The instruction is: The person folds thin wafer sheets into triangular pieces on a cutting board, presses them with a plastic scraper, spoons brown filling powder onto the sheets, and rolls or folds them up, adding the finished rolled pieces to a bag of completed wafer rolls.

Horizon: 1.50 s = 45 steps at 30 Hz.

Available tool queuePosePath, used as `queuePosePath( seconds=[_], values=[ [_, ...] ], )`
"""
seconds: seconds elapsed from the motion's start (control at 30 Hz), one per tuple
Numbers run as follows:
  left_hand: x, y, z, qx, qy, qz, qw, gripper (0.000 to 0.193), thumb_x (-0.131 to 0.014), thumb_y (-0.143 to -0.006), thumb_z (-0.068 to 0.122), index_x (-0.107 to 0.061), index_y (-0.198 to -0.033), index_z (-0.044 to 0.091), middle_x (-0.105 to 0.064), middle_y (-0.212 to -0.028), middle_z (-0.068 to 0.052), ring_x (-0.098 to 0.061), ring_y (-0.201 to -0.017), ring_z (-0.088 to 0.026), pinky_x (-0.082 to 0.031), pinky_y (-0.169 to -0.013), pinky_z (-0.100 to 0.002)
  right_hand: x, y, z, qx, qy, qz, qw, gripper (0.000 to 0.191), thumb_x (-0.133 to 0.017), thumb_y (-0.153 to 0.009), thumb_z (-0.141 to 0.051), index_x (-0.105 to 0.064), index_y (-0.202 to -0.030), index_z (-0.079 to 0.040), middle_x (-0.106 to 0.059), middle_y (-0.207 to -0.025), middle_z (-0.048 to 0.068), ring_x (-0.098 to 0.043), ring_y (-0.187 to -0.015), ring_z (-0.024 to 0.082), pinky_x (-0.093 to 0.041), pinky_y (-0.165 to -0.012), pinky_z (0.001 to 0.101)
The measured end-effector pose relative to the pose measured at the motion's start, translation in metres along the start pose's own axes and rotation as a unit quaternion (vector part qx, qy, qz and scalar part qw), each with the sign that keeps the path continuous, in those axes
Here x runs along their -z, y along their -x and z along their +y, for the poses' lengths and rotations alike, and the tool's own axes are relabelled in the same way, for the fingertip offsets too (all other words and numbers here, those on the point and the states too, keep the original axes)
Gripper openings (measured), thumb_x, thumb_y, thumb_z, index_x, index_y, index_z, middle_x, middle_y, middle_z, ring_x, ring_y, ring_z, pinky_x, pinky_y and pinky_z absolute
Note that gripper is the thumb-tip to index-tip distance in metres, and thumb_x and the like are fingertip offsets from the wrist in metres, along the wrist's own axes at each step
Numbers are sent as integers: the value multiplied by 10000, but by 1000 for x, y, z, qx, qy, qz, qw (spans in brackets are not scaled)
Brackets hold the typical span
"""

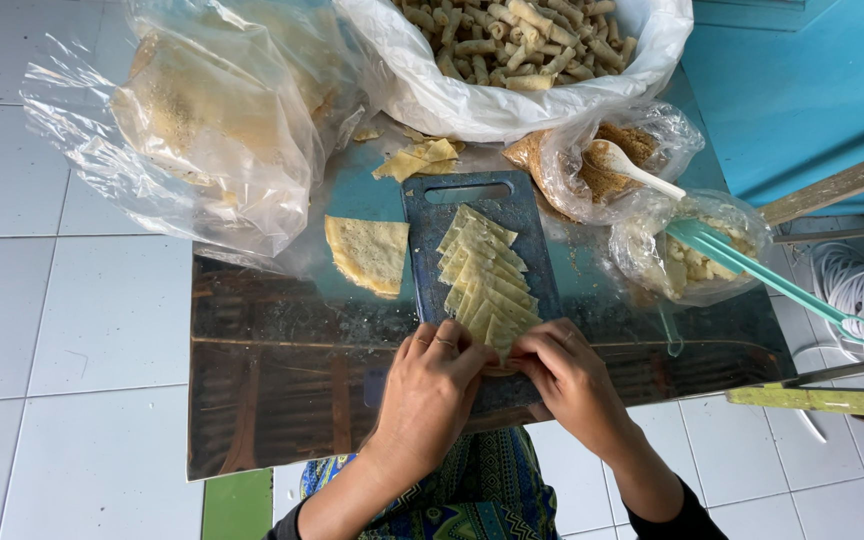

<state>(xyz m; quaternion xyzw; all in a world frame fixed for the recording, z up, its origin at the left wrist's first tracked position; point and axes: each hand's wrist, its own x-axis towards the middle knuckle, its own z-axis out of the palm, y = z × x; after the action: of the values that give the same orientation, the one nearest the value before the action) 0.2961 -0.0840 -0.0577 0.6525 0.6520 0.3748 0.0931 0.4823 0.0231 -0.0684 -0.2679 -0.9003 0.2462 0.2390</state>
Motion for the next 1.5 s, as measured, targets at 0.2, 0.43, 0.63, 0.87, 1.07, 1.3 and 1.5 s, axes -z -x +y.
queuePosePath(
  seconds=[0.2, 0.43, 0.63, 0.87, 1.07, 1.3, 1.5],
  values=[
    [2, 0, -2, 29, 55, -1, 998, 191, -754, -831, 219, -737, -1000, 132, -608, -987, -65, -568, -955, -297, -428, -840, -429, -7, 11, -4, 14, 37, 43, 998, 216, -781, -829, -45, -683, -1020, -22, -677, -995, 65, -649, -948, 255, -545, -762, 370],
    [-15, -5, 7, 74, -28, 70, 994, 91, -755, -874, 237, -722, -928, 172, -623, -913, -12, -586, -929, -261, -418, -810, -425, -7, 6, 4, -76, -25, 49, 996, 144, -801, -857, -61, -707, -966, -56, -675, -928, 53, -673, -859, 206, -556, -707, 333],
    [-17, -5, 5, 120, 12, 61, 991, 151, -763, -850, 225, -675, -880, 106, -652, -873, -49, -588, -890, -290, -425, -786, -432, -8, 5, 10, -66, -62, 48, 995, 178, -734, -870, 19, -675, -1028, -36, -678, -1023, 71, -712, -926, 203, -598, -765, 321],
    [-15, 3, 7, 26, -27, 104, 994, 125, -724, -862, 163, -726, -986, 142, -682, -979, -3, -606, -936, -242, -427, -796, -402, -8, 11, 0, 34, 58, 38, 997, 304, -745, -798, 32, -689, -1094, -2, -678, -1077, 97, -653, -991, 301, -561, -823, 400],
    [-18, -1, 13, 93, -37, 95, 990, 79, -729, -870, 218, -727, -907, 148, -638, -922, -32, -591, -905, -282, -430, -781, -430, -5, 2, 1, -39, 24, 42, 998, 194, -753, -846, 55, -710, -1024, -10, -682, -1009, 94, -673, -954, 273, -556, -793, 382],
    [-24, -13, 15, 137, 28, 40, 989, 225, -662, -937, 139, -558, -1112, 42, -611, -1031, -152, -622, -930, -342, -486, -812, -455, 4, -4, 11, 8, -1, 5, 1000, 284, -706, -873, -4, -661, -1145, -74, -685, -1139, 56, -708, -1065, 227, -599, -898, 334],
    [-23, -6, 11, 117, 11, 72, 990, 362, -696, -911, 148, -531, -1210, 28, -588, -1089, -176, -616, -986, -355, -504, -842, -441, 17, 6, -2, 125, 219, -55, 966, 839, -717, -691, -419, -561, -1404, -6, -582, -1383, 103, -540, -1275, 288, -437, -1013, 435]
  ],
)
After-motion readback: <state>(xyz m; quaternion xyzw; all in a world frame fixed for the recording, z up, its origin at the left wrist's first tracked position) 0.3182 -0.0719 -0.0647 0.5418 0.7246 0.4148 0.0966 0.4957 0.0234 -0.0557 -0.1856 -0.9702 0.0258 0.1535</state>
